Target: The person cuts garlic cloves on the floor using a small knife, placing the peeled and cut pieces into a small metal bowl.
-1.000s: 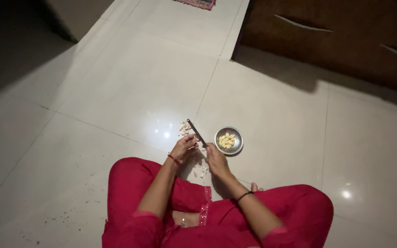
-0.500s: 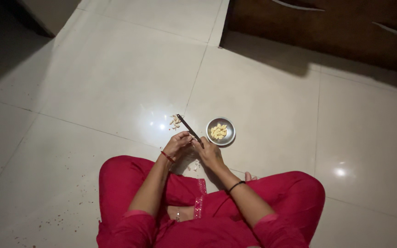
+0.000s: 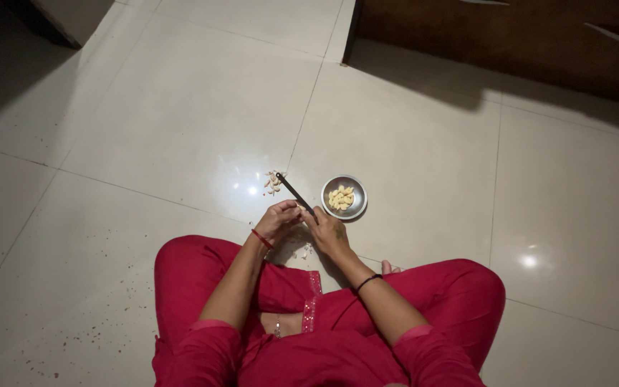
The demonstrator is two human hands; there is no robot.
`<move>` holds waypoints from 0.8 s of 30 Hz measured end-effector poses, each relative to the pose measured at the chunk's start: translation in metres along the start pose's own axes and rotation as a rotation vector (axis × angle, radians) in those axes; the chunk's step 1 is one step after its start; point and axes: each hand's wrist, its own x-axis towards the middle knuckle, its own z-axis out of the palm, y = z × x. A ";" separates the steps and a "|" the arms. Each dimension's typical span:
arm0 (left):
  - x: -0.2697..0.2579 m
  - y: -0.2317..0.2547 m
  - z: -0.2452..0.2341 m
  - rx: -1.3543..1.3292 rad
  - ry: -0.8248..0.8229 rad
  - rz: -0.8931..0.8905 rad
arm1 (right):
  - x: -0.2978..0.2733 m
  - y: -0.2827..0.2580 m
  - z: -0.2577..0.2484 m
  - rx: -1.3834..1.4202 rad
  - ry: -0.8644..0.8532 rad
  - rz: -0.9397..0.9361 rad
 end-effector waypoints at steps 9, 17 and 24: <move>-0.005 0.002 0.008 -0.011 -0.002 -0.039 | -0.003 -0.003 -0.003 -0.101 0.048 -0.080; -0.008 0.001 0.010 -0.014 0.020 -0.030 | -0.005 -0.006 -0.006 -0.152 0.075 -0.110; -0.012 0.000 0.012 0.000 0.062 -0.052 | -0.006 -0.004 -0.004 -0.167 0.134 -0.171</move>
